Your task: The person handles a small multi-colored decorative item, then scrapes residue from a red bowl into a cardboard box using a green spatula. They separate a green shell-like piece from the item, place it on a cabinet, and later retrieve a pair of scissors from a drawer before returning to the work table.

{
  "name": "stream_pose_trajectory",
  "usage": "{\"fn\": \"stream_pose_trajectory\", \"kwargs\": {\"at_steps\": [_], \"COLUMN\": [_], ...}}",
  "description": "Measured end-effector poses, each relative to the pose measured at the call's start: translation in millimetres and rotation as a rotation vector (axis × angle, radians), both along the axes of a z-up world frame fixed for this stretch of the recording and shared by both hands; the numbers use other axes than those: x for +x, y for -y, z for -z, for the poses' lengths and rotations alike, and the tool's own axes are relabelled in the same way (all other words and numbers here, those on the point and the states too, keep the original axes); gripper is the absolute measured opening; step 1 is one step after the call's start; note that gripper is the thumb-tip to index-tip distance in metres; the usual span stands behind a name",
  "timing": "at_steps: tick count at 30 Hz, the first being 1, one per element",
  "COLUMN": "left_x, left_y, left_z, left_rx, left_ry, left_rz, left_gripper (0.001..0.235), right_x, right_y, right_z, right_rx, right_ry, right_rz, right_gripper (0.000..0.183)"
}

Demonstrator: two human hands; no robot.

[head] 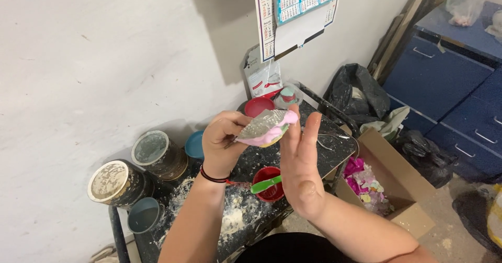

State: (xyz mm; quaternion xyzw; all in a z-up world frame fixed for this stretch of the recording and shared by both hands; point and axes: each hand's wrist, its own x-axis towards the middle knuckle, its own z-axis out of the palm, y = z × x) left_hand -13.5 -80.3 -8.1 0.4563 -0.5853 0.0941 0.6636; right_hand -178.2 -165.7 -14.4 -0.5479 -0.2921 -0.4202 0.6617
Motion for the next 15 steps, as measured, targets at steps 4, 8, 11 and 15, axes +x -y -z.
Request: {"fn": "stream_pose_trajectory", "kwargs": {"at_steps": [4, 8, 11, 15], "left_x": [2, 3, 4, 7], "left_y": [-5, -9, -9, -10], "left_z": [2, 5, 8, 14], "left_rx": [0.027, 0.06, 0.053, 0.044], "left_ry": [0.073, 0.196, 0.214, 0.148], "left_rz": [-0.099, -0.255, -0.321, -0.341], "left_gripper": [0.018, 0.024, 0.017, 0.016], "right_x": [-1, 0, -6, -8], "right_y": [7, 20, 20, 45], "right_z": [0, 19, 26, 13], "right_rx": [-0.135, -0.594, -0.799, -0.916], "right_ry": [-0.098, -0.185, -0.403, -0.643], "right_rz": [0.316, 0.865, 1.098, 1.112], "right_gripper": [0.081, 0.102, 0.109, 0.114]}}
